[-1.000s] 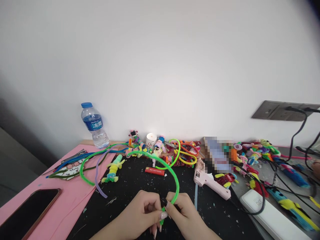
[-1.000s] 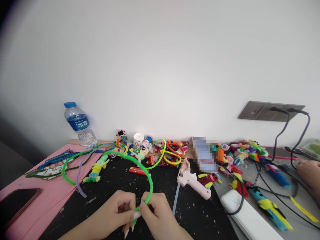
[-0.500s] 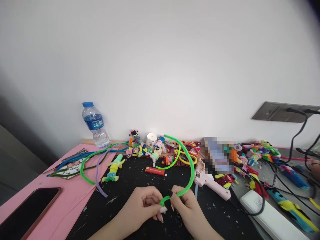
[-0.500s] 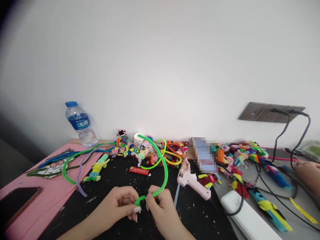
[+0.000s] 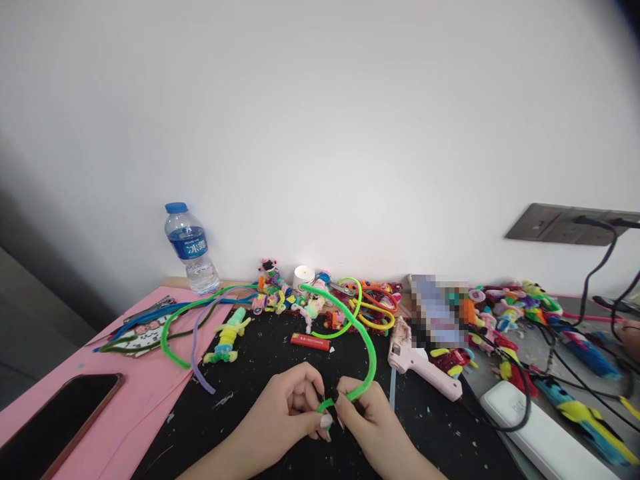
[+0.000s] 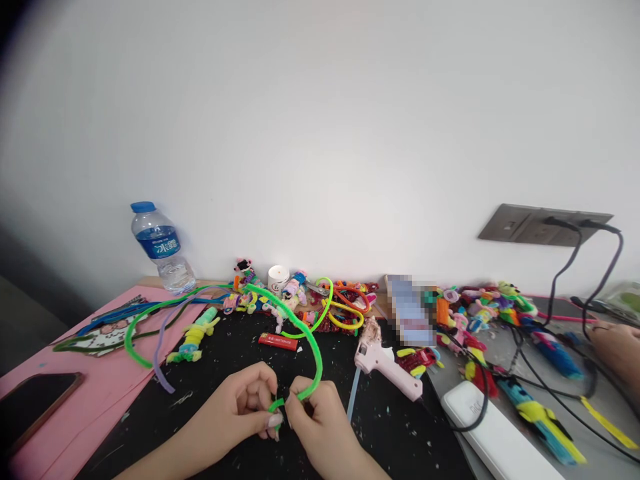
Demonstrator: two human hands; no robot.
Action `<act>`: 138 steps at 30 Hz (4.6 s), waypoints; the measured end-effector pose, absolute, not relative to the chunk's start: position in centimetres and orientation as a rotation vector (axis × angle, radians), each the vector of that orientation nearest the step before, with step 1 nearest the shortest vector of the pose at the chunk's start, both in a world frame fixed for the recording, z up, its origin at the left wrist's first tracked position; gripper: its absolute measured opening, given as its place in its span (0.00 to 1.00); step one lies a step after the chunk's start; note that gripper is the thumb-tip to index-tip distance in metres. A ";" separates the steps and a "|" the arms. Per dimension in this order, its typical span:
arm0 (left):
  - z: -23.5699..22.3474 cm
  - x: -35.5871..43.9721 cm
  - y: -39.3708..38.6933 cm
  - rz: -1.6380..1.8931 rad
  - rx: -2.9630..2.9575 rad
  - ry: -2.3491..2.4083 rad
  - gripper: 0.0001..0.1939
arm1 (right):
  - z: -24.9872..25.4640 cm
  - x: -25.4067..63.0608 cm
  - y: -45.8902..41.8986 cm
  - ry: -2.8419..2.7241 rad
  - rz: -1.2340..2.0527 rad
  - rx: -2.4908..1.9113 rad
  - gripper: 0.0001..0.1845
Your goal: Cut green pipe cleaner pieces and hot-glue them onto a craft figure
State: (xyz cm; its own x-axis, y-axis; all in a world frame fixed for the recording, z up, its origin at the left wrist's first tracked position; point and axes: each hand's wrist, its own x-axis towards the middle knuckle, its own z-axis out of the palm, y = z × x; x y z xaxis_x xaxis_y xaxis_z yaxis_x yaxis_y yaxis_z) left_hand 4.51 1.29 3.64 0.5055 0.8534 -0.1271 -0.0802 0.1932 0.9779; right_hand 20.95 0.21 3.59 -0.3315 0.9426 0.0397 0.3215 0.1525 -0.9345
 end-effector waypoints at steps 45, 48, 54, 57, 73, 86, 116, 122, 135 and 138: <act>3.8 3.8 2.0 0.841 1.158 1.003 0.03 | 4.3 21.3 -0.2 -1.593 1.270 -1.171 0.17; 3.8 3.8 2.2 0.844 1.129 1.010 0.04 | 4.3 21.2 -0.2 -1.612 1.273 -1.146 0.16; 3.9 3.6 2.4 0.858 1.109 1.011 0.08 | 4.5 21.2 -0.1 -1.585 1.291 -1.137 0.17; 3.8 3.6 2.3 0.881 1.024 1.024 0.11 | 4.3 21.3 -0.1 -1.547 1.337 -1.156 0.19; 4.2 4.4 1.5 0.812 0.814 0.888 0.15 | 4.1 20.9 0.0 -1.620 1.292 -1.105 0.17; 3.5 4.7 1.2 0.862 0.812 0.915 0.16 | 4.1 20.5 -0.2 -1.884 1.039 -1.032 0.16; 4.0 4.2 1.0 0.562 1.013 0.780 0.14 | 3.0 21.3 0.4 -1.394 1.628 -1.033 0.24; 3.4 4.3 0.9 0.521 1.052 0.751 0.14 | 3.0 21.2 0.2 -1.429 1.590 -1.022 0.23; 4.1 3.7 1.4 0.852 1.788 1.109 0.11 | 3.5 21.2 0.4 -1.459 1.416 -1.194 0.23; 4.5 3.6 1.3 0.829 1.961 1.117 0.14 | 3.3 21.2 0.4 -1.478 1.452 -1.218 0.25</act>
State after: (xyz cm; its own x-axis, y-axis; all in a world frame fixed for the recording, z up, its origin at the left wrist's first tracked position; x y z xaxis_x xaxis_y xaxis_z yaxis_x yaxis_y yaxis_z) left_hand 3.62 1.26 4.49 0.4172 0.8913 0.1773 0.4276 -0.3647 0.8272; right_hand 21.20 0.38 3.29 -0.2930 0.9487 -0.1188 0.1352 -0.0819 -0.9874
